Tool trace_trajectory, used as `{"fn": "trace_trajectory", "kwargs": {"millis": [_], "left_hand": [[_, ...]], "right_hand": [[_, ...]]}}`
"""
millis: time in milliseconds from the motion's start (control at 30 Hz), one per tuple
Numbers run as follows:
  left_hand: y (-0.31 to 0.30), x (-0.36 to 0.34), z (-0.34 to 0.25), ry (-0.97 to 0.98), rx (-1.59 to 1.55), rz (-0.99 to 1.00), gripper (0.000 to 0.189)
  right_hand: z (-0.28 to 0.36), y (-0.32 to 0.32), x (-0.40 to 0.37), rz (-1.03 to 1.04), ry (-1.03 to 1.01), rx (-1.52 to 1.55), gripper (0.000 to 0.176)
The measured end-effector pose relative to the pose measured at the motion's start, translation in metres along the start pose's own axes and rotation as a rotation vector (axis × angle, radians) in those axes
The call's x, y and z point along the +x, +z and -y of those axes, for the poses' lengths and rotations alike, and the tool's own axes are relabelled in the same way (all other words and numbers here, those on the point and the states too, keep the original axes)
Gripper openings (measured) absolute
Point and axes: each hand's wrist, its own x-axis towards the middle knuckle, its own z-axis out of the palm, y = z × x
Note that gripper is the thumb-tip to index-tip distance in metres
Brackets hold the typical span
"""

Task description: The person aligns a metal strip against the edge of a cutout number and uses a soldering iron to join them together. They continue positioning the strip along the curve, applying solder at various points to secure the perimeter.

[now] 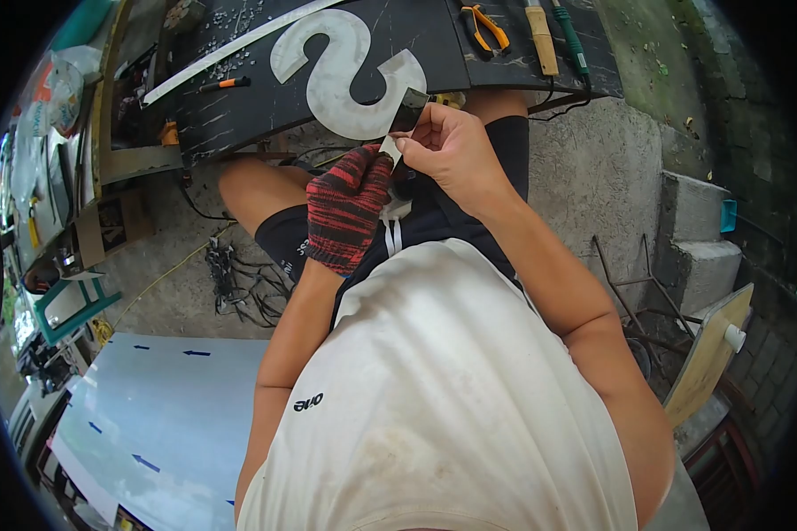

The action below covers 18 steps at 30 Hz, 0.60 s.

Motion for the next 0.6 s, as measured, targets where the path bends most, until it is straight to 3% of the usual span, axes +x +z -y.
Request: {"fn": "trace_trajectory", "kwargs": {"millis": [100,233,300,467,533,600], "left_hand": [[-0.002,0.001,-0.004,-0.056,-0.059,0.03,0.021],[-0.003,0.0,-0.008,-0.119,-0.125,0.059,0.022],[-0.002,0.001,-0.008,-0.121,-0.116,0.066,0.022],[0.0,0.004,0.006,-0.041,-0.058,0.052,0.023],[-0.005,0.007,0.001,-0.25,-0.203,0.145,0.026],[-0.01,0.01,-0.002,-0.321,-0.277,0.179,0.028]], "right_hand": [[0.006,0.006,-0.003,-0.03,-0.02,0.065,0.015],[0.004,0.004,-0.002,-0.044,-0.011,0.062,0.017],[-0.002,-0.002,0.002,0.009,0.039,-0.03,0.03],[-0.002,-0.004,0.0,0.053,0.028,-0.006,0.037],[0.001,-0.008,-0.002,0.085,0.03,0.015,0.042],[0.005,-0.011,-0.008,0.04,-0.048,-0.066,0.05]]}}
